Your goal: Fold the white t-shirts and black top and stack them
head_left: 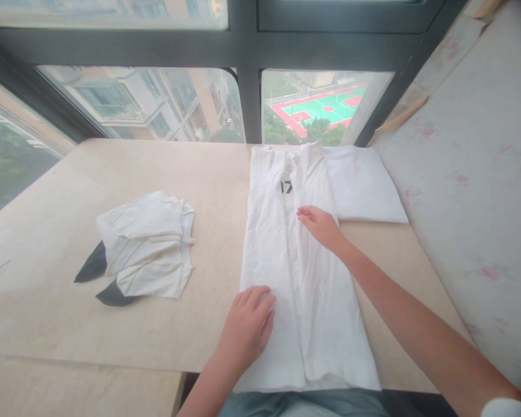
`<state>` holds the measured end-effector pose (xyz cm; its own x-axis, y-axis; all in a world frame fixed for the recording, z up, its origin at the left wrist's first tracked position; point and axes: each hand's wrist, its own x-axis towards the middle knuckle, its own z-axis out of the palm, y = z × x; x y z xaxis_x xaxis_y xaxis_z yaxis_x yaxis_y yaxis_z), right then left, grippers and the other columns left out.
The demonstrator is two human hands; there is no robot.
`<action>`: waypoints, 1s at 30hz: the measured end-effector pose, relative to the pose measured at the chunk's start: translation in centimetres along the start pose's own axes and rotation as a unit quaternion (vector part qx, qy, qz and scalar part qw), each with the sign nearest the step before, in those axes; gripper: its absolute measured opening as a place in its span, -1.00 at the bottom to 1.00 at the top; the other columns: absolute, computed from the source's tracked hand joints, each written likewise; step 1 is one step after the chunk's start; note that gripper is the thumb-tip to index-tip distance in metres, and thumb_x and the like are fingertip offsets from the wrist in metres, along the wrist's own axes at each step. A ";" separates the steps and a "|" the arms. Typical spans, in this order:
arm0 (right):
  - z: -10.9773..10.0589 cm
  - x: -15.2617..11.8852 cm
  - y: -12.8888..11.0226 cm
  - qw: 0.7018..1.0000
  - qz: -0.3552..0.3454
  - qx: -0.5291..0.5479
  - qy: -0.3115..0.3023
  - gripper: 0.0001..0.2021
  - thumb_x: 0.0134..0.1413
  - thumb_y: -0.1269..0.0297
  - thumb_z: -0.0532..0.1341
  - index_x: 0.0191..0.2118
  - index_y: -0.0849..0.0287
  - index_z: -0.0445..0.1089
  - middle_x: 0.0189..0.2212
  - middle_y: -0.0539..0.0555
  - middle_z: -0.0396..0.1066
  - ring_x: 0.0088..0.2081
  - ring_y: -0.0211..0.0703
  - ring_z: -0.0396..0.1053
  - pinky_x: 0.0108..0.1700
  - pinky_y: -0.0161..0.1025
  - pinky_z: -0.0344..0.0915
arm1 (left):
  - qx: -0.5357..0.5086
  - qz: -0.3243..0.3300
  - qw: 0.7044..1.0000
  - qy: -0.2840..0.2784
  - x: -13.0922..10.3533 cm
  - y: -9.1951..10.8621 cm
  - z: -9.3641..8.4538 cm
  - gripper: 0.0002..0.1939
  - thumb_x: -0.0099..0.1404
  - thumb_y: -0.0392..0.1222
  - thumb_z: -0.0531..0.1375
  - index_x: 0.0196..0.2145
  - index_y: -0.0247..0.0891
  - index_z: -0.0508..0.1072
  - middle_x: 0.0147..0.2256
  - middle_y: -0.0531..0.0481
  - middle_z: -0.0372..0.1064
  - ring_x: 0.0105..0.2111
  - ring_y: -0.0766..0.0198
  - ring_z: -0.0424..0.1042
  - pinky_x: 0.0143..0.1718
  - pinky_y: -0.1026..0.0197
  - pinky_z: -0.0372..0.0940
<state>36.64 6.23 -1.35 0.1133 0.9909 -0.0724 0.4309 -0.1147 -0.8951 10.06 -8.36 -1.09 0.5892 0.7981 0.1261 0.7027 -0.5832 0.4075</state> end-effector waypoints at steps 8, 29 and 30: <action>3.2 21.2 -2.3 0.995 0.044 0.020 0.082 -0.51 -0.06 0.45 0.11 0.07 0.26 0.33 0.03 0.21 0.40 -0.06 -0.12 0.38 -0.03 -0.21 0.32 | 0.007 0.021 1.000 0.005 10.1 -5.9 -0.6 -0.74 0.31 -0.36 0.09 -0.07 -0.20 0.42 0.01 -0.16 0.39 0.00 0.05 0.39 -0.05 -0.07 0.36; -1.3 29.8 -3.2 0.984 -0.116 -0.090 -0.100 -0.64 0.09 0.23 0.22 0.01 0.21 0.47 -0.35 0.02 0.40 -0.35 -0.31 0.25 -0.19 -0.28 0.22 | -0.034 -0.019 0.999 0.009 45.2 -21.5 -3.0 -0.79 0.26 -0.09 0.17 -0.34 -0.29 0.49 -0.43 -0.02 0.38 -0.36 0.24 0.32 -0.22 0.19 0.16; -1.3 29.8 -3.4 0.984 -0.113 -0.090 -0.109 -0.63 0.11 0.20 0.22 0.02 0.20 0.46 -0.30 0.04 0.42 -0.31 -0.29 0.27 -0.15 -0.26 0.23 | -0.040 -0.026 0.999 0.005 45.1 -21.8 -3.3 -0.79 0.26 -0.10 0.16 -0.41 -0.29 0.46 -0.47 0.00 0.34 -0.41 0.28 0.28 -0.27 0.21 0.14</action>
<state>39.75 36.10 0.11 -0.1893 0.9819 0.0097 0.5768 0.1192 -0.8082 20.02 40.88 -1.30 0.5484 0.8288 0.1112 0.6982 -0.5270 0.4845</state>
